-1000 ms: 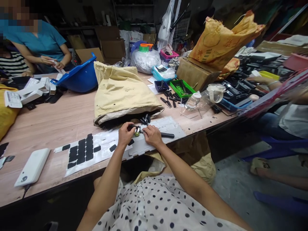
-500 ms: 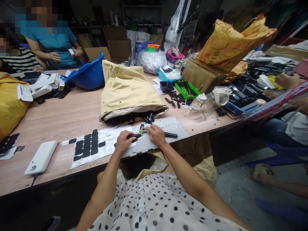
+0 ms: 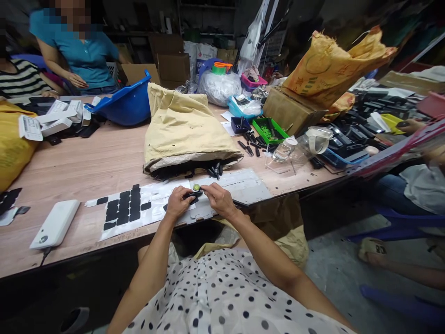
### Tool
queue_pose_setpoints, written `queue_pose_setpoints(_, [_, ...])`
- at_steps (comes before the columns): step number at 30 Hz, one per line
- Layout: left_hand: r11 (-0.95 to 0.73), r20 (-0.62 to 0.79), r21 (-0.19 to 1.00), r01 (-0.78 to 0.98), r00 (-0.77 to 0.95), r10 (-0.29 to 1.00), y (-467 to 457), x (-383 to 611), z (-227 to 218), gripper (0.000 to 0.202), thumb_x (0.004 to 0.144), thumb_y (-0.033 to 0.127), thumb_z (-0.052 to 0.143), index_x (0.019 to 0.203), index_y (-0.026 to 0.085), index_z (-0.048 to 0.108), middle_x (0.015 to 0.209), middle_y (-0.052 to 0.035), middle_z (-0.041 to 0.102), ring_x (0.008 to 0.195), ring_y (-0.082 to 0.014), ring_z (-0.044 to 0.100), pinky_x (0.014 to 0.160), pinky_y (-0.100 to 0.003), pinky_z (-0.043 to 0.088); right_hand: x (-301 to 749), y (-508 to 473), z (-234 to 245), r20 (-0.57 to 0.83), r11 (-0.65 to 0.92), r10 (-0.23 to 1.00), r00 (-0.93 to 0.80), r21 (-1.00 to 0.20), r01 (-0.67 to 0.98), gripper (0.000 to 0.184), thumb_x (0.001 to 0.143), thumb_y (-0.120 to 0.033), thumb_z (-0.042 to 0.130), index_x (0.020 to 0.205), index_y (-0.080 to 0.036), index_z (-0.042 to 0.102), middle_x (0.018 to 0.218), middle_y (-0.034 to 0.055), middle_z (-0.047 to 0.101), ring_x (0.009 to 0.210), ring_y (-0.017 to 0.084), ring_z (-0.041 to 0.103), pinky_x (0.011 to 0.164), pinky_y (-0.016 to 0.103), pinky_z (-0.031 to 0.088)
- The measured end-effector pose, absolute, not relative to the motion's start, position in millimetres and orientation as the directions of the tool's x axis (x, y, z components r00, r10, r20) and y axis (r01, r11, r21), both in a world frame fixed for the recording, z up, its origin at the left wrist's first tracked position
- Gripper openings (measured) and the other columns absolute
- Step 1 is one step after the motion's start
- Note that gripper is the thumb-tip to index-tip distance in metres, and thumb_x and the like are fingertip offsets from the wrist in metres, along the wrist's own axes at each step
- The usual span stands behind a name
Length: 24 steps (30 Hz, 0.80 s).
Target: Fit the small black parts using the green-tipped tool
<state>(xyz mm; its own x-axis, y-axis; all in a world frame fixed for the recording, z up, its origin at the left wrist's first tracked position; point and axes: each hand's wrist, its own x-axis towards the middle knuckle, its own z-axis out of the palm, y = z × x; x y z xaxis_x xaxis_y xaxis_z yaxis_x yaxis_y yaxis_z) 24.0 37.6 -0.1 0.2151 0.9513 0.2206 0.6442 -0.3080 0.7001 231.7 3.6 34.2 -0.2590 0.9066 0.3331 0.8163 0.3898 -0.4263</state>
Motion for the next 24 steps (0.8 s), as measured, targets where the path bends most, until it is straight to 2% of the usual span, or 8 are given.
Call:
queue_pose_setpoints(10, [-0.307, 0.241, 0.711, 0.633, 0.191, 0.952, 37.2, 24.5, -2.4, 0.011, 0.077, 0.024, 0.071, 0.084, 0.027, 0.079, 0.075, -0.001, 0.064, 0.081, -0.0216, 0.06, 0.082, -0.036, 0.051, 228.3, 0.0, 34.6, 0.285, 0.422, 0.898, -0.336, -0.337, 0.842, 0.037, 0.1, -0.019, 0.051, 0.128, -0.034, 0.071, 0.096, 0.0017, 0.07, 0.084, 0.015, 0.067, 0.07, 0.02, 0.048])
queue_pose_setpoints(16, [-0.314, 0.255, 0.703, 0.639, 0.186, 0.949, 37.4, 24.4, -5.7, 0.011, 0.077, 0.025, 0.071, 0.085, 0.026, 0.079, 0.077, -0.0014, 0.066, 0.082, -0.0215, 0.06, 0.081, -0.035, 0.051, 234.8, 1.3, 35.3, 0.377, 0.412, 0.888, -0.264, -0.396, 0.82, 0.036, 0.102, -0.02, 0.049, 0.129, -0.032, 0.07, 0.1, 0.0026, 0.071, 0.091, 0.015, 0.067, 0.077, 0.019, 0.049])
queue_pose_setpoints(21, [-0.311, 0.262, 0.695, 0.648, 0.174, 0.949, 38.2, 23.2, -7.9, 0.01, 0.076, 0.025, 0.072, 0.083, 0.025, 0.079, 0.078, -0.0019, 0.067, 0.082, -0.0217, 0.061, 0.081, -0.035, 0.051, 240.8, -1.0, 29.0, 0.34, 0.406, 0.898, -0.277, -0.405, 0.819, 0.034, 0.099, -0.019, 0.053, 0.124, -0.033, 0.073, 0.095, 0.0022, 0.07, 0.085, 0.015, 0.067, 0.07, 0.02, 0.049])
queue_pose_setpoints(24, [-0.305, 0.253, 0.689, 0.658, 0.177, 0.951, 38.0, 22.9, -6.8, 0.009, 0.076, 0.025, 0.072, 0.083, 0.026, 0.078, 0.078, -0.0019, 0.067, 0.083, -0.0222, 0.061, 0.08, -0.035, 0.052, 244.8, 3.9, 26.8, 0.36, 0.377, 0.905, -0.227, -0.43, 0.821, 0.034, 0.099, -0.02, 0.053, 0.124, -0.033, 0.072, 0.099, 0.0024, 0.07, 0.091, 0.016, 0.067, 0.074, 0.02, 0.05])
